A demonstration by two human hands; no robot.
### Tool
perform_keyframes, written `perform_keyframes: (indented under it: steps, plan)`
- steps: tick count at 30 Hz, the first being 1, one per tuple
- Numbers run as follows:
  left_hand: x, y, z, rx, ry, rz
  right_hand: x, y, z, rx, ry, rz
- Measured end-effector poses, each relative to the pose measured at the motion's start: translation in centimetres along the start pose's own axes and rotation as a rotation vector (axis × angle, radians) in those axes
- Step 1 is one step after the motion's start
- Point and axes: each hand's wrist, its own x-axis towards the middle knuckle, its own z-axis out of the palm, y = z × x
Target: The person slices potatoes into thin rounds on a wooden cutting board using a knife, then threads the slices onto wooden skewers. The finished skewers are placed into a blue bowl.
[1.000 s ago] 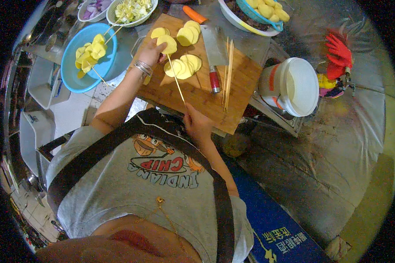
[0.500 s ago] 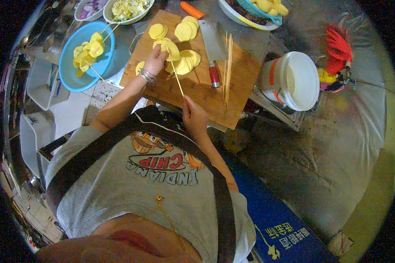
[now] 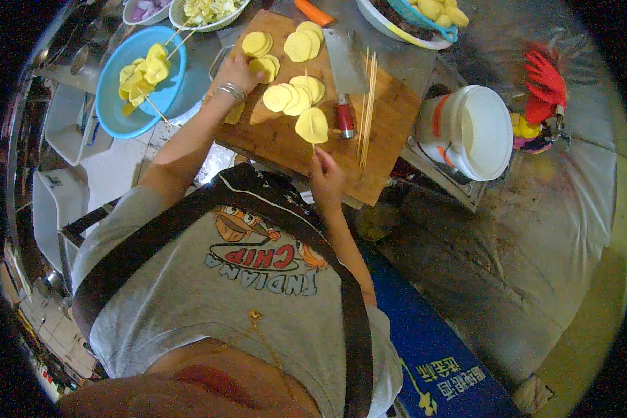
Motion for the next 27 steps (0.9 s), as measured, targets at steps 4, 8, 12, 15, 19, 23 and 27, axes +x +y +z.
perform_keyframes:
  steps: [4,8,12,15,19,23,27]
  plan:
    - [1.3,-1.1,-0.4,-0.147,-0.051,0.021,-0.7,-0.6,0.1,-0.217,-0.038,-0.054]
    - [-0.3,-0.7,-0.8,-1.147,-0.283,-0.217,-1.0,-1.3,1.0,-0.466,-0.113,-0.053]
    - [-0.8,0.1,-0.3,-1.318,-0.251,-0.341,-1.2,-1.5,1.8,-0.408,-0.151,-0.233]
    - [-0.7,0.4,0.4,-1.356,-0.169,-0.314,-1.4,-1.5,1.8,-0.405,-0.162,-0.296]
    - [-1.3,0.6,0.9,-1.279,-0.212,-0.338,-1.5,-1.6,1.9,-0.46,-0.151,-0.312]
    - [-3.2,1.4,1.3,-1.023,-0.083,-0.124,-1.5,-1.8,2.5,-0.517,-0.046,-0.444]
    - [-4.1,1.4,1.6,-0.903,0.145,0.069,-1.5,-2.0,2.3,-0.417,-0.068,-0.182]
